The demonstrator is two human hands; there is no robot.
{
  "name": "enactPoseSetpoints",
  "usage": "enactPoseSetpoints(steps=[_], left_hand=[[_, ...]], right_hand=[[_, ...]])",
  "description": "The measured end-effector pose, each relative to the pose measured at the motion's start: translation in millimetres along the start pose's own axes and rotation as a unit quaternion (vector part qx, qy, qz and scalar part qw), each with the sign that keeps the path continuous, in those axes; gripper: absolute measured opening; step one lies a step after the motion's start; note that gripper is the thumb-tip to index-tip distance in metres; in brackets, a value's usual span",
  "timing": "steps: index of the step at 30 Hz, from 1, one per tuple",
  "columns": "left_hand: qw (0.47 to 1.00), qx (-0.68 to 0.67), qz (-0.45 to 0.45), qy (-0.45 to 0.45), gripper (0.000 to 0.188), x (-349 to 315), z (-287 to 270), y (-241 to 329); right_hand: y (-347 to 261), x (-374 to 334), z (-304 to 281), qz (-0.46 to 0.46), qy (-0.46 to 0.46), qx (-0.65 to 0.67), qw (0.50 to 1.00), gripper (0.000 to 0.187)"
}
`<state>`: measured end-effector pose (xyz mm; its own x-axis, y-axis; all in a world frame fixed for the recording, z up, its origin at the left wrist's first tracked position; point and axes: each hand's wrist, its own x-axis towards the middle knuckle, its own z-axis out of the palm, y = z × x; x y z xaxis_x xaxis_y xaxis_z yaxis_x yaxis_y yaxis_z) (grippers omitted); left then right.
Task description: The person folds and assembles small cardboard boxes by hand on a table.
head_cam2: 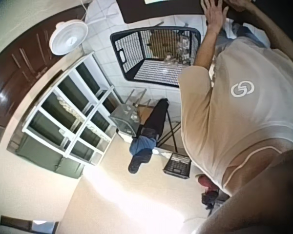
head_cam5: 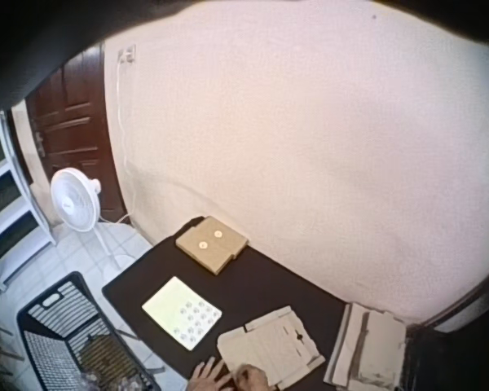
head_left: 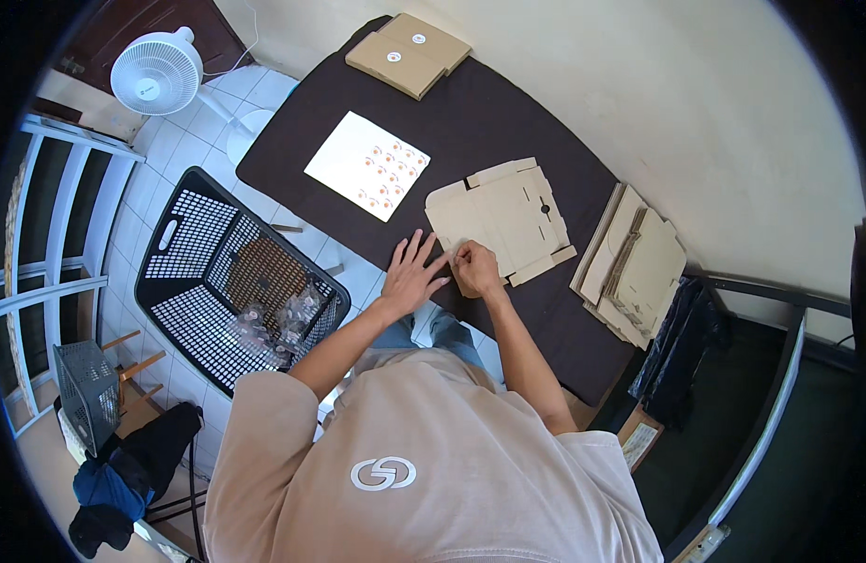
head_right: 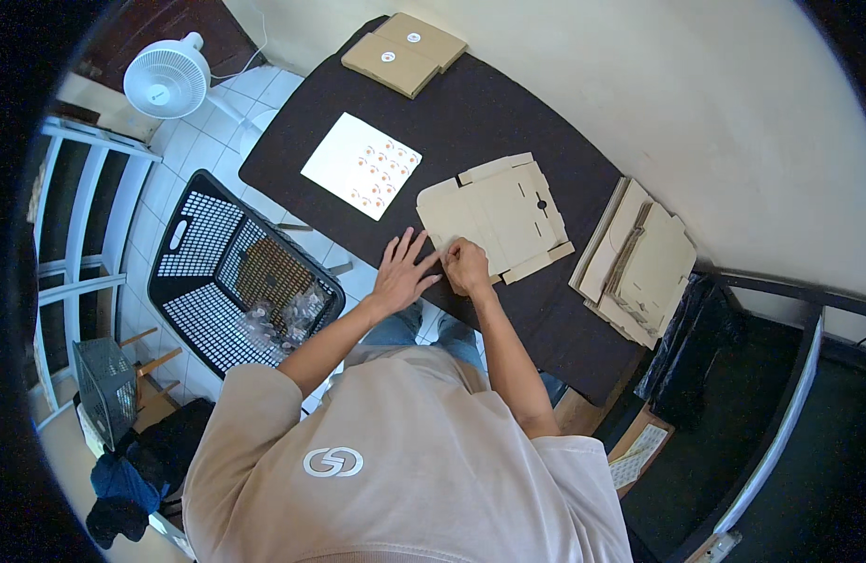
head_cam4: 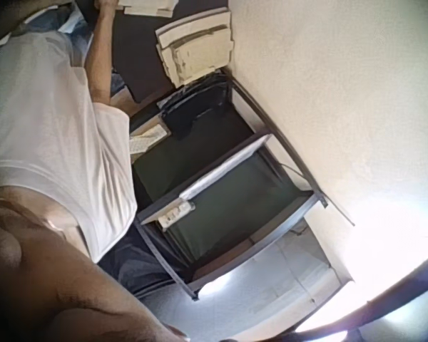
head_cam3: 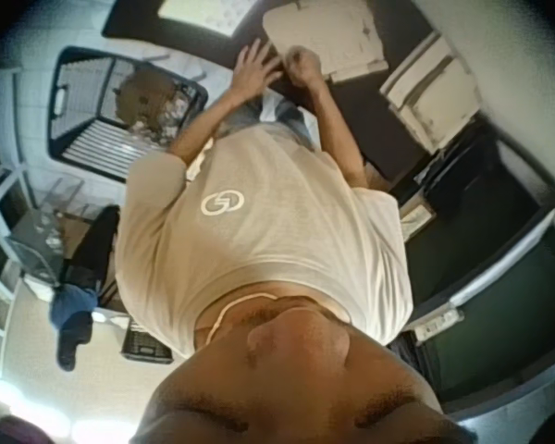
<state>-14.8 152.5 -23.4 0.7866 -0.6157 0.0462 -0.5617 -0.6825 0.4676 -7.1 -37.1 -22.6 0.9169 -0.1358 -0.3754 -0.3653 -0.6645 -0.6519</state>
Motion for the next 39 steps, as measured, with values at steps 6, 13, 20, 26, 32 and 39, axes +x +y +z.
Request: enactPoseSetpoints(steps=[6, 13, 20, 26, 32, 39], left_hand=[[0.998, 0.012, -0.051, 0.031, 0.072, 3.5, 4.2, 0.9], [0.991, -0.115, 0.022, 0.060, 0.018, -0.1, -23.2, -9.8], [0.933, -0.187, -0.134, 0.275, 0.017, 40.6, -60.3, -26.7], [0.845, -0.401, -0.352, 0.028, 0.039, 82.7, -70.9, -30.6], [0.860, -0.432, -0.255, 0.097, 0.040, 75.6, -7.7, -9.1], [0.646, -0.612, -0.454, 0.044, 0.035, 25.5, 11.2, 71.6]], right_hand=[[-7.8, -6.6, 3.6, 0.009, 0.002, 0.030, 1.000, 0.015], [-13.9, -13.8, 11.1, -0.009, 0.054, -0.040, 0.998, 0.014], [-19.4, -42.8, -4.4, -0.100, 0.008, 0.024, 0.995, 0.015], [-5.8, -116.2, -34.3, -0.231, -0.049, -0.002, 0.972, 0.015], [39.8, -120.7, -68.8, -0.239, 0.036, -0.087, 0.966, 0.018], [90.0, -51.2, -140.9, -0.110, 0.216, -0.176, 0.954, 0.023]])
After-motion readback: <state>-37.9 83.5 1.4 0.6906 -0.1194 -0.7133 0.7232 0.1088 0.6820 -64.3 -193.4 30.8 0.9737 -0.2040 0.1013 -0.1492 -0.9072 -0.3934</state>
